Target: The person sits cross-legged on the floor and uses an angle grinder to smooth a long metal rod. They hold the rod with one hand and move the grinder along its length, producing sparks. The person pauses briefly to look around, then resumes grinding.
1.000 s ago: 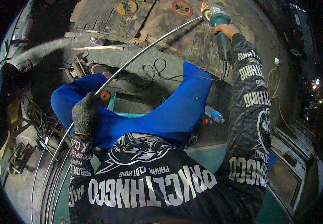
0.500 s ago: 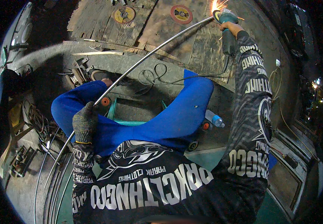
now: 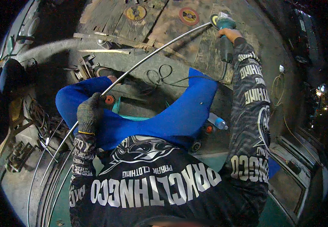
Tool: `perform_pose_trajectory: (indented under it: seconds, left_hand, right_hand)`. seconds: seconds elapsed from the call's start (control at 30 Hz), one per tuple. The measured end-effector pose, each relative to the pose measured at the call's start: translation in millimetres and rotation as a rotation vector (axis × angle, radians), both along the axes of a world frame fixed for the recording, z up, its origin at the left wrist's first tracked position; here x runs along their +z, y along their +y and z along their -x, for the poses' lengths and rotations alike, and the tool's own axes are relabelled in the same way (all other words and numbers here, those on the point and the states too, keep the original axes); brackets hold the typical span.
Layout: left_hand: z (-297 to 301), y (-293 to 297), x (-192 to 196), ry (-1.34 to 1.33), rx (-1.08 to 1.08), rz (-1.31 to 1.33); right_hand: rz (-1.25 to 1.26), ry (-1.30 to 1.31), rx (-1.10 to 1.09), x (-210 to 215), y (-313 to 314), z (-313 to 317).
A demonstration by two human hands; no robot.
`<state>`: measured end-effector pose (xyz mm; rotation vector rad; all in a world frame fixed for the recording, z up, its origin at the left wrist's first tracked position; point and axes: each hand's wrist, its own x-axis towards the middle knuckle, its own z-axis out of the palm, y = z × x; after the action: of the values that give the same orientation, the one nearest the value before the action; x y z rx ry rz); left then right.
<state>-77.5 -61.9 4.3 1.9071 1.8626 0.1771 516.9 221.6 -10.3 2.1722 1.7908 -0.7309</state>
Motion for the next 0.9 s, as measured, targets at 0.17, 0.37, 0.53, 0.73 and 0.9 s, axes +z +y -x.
perform_pose_trajectory:
  seconds: [0.17, 0.37, 0.53, 0.73, 0.9]
  left_hand:
    - [4, -6, -2, -0.025, -0.008, -0.05]
    - [5, -9, -9, 0.011, -0.029, -0.089]
    - [4, -11, -12, 0.011, -0.04, -0.084]
    - [5, -10, -11, -0.017, -0.039, 0.006]
    - [3, -6, -5, 0.022, -0.043, 0.013]
  right_hand:
    - [-0.092, -0.028, -0.351, 7, -32, 64]
    - [0.029, 0.078, -0.18, 34, -77, 124]
    - [0.075, 0.1, 0.011, 30, -101, 155]
    - [-0.035, 0.154, -0.177, 31, -143, 212]
    - [-0.013, 0.187, -0.104, 52, -168, 255]
